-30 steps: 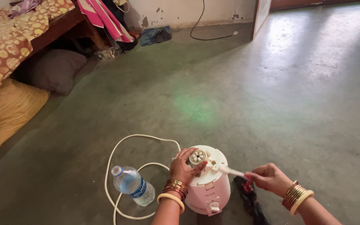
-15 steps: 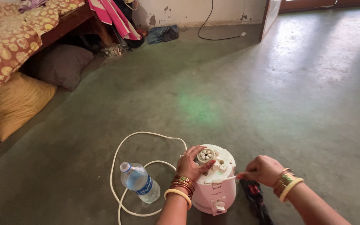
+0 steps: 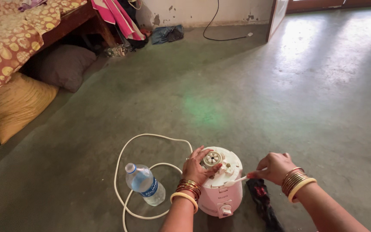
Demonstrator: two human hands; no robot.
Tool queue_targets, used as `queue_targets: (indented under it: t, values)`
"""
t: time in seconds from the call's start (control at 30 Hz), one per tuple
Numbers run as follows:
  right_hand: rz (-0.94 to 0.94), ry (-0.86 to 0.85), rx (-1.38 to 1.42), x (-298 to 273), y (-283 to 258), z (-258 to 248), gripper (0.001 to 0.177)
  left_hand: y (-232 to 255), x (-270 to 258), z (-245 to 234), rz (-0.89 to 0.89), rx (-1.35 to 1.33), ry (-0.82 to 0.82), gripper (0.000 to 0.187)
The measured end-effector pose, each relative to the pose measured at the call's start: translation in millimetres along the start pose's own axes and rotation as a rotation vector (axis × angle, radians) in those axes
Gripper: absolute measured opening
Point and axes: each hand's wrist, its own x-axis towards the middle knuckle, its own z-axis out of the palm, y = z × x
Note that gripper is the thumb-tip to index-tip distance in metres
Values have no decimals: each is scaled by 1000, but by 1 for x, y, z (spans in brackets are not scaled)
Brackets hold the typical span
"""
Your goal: The person cleans a small pink appliance on the floor using a toothbrush and a dark cloth. They scrub the top and sides of the appliance, then wipe it down with the cloth.
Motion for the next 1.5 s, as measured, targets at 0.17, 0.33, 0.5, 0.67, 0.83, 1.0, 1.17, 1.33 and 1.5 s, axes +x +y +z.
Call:
queue_targets:
  t: [0.17, 0.33, 0.5, 0.67, 0.83, 1.0, 1.17, 1.33, 1.5]
  values:
    - [-27, 16, -18, -9, -18, 11, 55, -2, -2, 1, 17, -25, 18, 75]
    - [47, 1, -23, -11, -8, 3, 48, -3, -7, 2, 2, -34, 23, 76]
    - [75, 19, -31, -22, -19, 7, 53, -7, -7, 5, 62, -29, 66, 74]
    - [95, 88, 58, -29, -25, 12, 52, -5, -5, 3, 25, -45, 49, 75]
    - [113, 134, 80, -32, -17, 5, 52, 0, 1, 0, -8, -22, 41, 77]
    - [139, 79, 172, -43, -40, 5, 52, -3, 9, 4, -3, -64, 43, 78]
    - [181, 212, 10, -43, -35, -5, 55, -6, 9, 5, 27, -19, 56, 77]
    - [113, 234, 31, -40, -51, 12, 57, 0, 11, 1, -44, -67, 8, 80]
    - [235, 171, 35, -45, -37, 7, 56, -5, 10, 3, -46, -91, 9, 78]
